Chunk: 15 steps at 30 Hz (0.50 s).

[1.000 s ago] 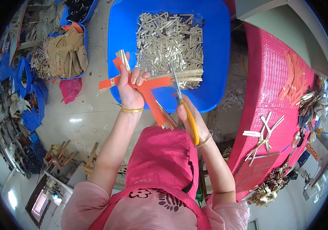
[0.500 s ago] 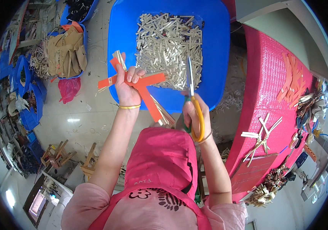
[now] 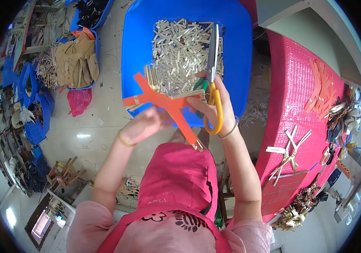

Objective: Assembling and trimming decorative straw or fiber bows.

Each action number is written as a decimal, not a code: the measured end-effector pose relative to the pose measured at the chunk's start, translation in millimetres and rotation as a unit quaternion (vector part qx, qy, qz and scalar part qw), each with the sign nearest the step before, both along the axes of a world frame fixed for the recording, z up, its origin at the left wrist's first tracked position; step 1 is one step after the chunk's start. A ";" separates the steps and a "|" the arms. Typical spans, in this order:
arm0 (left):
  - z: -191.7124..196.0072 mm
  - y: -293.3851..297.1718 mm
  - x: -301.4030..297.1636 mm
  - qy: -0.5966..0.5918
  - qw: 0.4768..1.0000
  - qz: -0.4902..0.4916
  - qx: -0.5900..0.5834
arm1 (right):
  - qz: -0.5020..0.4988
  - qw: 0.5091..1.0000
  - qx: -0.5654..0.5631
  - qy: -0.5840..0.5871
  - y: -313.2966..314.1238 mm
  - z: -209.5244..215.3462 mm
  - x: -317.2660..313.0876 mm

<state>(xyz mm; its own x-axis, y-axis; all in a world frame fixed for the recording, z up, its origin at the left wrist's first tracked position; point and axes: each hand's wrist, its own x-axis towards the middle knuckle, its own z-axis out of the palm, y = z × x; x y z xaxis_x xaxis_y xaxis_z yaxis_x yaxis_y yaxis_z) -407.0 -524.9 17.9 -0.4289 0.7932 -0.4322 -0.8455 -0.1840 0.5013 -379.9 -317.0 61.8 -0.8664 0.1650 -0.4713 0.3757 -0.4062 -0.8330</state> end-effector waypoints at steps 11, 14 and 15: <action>45.2 64.9 -70.1 0.381 0.784 -0.490 -0.013 | 0.236 0.969 0.004 0.067 17.0 16.0 -8.3; 35.3 66.5 -50.0 -0.031 0.837 -0.546 -0.003 | 0.273 0.958 0.006 0.083 24.4 10.2 -3.4; 32.8 63.7 -47.3 -0.047 0.870 -0.491 -0.020 | 0.245 0.957 0.120 0.097 34.6 10.8 1.3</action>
